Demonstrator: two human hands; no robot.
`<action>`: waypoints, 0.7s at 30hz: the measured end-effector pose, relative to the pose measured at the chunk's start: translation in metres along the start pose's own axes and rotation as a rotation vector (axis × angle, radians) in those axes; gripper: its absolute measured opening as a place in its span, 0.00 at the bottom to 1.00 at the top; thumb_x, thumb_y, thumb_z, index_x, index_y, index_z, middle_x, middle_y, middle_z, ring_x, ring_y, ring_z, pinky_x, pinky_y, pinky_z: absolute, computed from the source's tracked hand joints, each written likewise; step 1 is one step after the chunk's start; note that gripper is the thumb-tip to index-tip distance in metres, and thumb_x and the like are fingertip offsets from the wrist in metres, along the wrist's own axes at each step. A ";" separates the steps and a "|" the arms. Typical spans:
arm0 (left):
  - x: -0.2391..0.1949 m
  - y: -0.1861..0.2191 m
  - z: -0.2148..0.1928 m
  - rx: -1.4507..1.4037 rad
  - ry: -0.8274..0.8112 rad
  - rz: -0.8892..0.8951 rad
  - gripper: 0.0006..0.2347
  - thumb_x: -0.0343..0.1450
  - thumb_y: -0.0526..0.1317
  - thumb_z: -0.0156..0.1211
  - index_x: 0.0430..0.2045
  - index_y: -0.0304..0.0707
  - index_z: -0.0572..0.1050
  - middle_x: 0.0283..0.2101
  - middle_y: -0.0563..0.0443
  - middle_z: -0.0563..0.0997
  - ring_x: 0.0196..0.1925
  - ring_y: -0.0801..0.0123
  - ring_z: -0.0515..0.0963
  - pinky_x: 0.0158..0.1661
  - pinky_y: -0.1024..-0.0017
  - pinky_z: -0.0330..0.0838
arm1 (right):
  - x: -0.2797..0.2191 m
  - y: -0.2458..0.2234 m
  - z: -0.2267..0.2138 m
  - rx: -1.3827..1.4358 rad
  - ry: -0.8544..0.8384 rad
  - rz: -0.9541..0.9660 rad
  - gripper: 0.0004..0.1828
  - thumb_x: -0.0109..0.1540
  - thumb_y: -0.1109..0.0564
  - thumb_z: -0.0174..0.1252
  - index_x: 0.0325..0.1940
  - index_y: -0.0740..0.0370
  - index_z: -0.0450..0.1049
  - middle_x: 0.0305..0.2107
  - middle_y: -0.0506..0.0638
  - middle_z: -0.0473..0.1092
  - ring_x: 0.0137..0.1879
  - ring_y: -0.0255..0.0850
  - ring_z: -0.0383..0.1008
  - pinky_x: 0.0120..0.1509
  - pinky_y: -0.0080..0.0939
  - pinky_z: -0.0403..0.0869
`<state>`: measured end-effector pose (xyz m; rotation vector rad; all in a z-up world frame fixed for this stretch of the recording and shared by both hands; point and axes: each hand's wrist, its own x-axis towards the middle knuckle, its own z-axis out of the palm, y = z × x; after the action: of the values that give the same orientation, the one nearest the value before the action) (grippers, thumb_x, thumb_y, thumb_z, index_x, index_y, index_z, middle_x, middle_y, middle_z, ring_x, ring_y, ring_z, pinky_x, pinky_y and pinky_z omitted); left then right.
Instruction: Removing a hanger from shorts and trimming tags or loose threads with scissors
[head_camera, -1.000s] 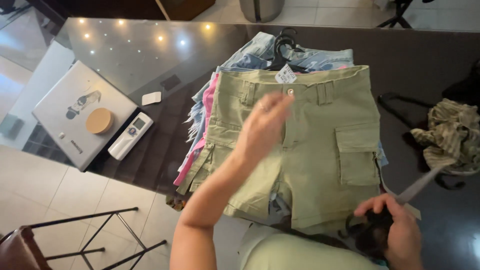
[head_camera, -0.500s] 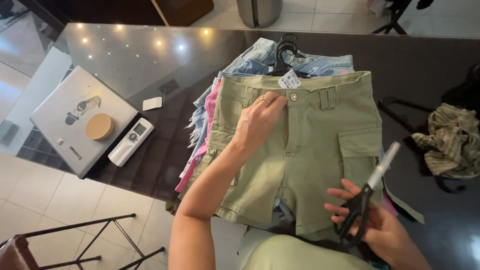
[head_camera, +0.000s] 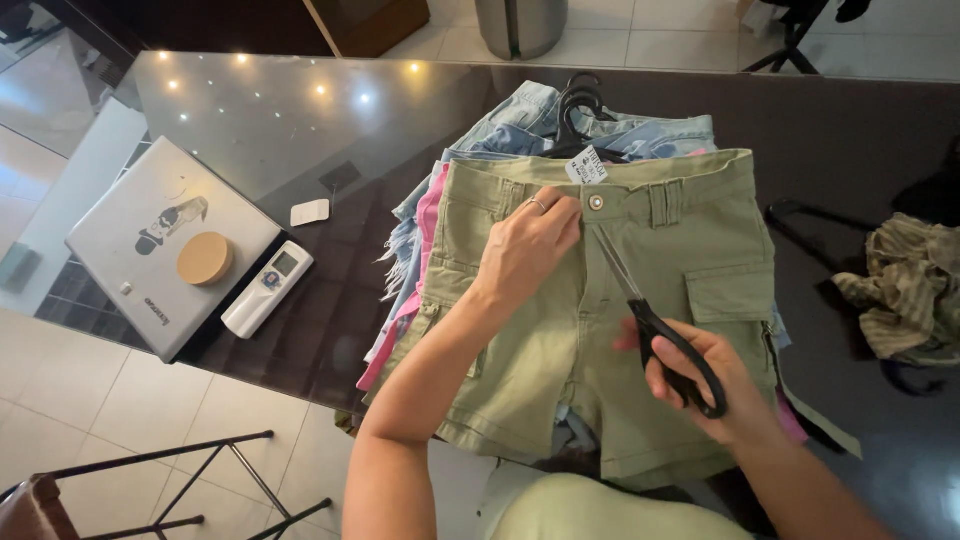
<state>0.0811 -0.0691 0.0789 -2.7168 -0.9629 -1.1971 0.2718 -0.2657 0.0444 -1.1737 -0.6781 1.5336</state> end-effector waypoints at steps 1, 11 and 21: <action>-0.002 -0.002 0.003 0.030 -0.009 -0.016 0.01 0.75 0.38 0.56 0.35 0.49 0.72 0.36 0.58 0.73 0.34 0.69 0.81 0.26 0.72 0.75 | 0.007 0.008 -0.005 0.018 -0.028 -0.079 0.23 0.66 0.56 0.55 0.59 0.77 0.74 0.21 0.63 0.73 0.12 0.35 0.58 0.17 0.31 0.58; -0.002 -0.003 0.008 0.104 0.008 0.014 0.02 0.74 0.41 0.53 0.31 0.52 0.70 0.32 0.59 0.71 0.34 0.69 0.81 0.31 0.77 0.78 | 0.015 0.006 -0.002 0.041 -0.071 -0.130 0.21 0.67 0.57 0.53 0.59 0.77 0.74 0.09 0.63 0.68 0.09 0.39 0.59 0.14 0.31 0.58; 0.010 0.001 -0.002 0.174 0.011 0.041 0.04 0.72 0.41 0.52 0.26 0.51 0.66 0.31 0.59 0.69 0.35 0.70 0.78 0.28 0.76 0.77 | 0.012 -0.004 0.011 0.091 -0.104 -0.132 0.22 0.67 0.57 0.53 0.60 0.77 0.73 0.10 0.62 0.69 0.09 0.37 0.58 0.14 0.29 0.58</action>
<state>0.0853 -0.0656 0.0874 -2.5789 -0.9560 -1.0665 0.2632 -0.2516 0.0481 -0.9679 -0.7328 1.5059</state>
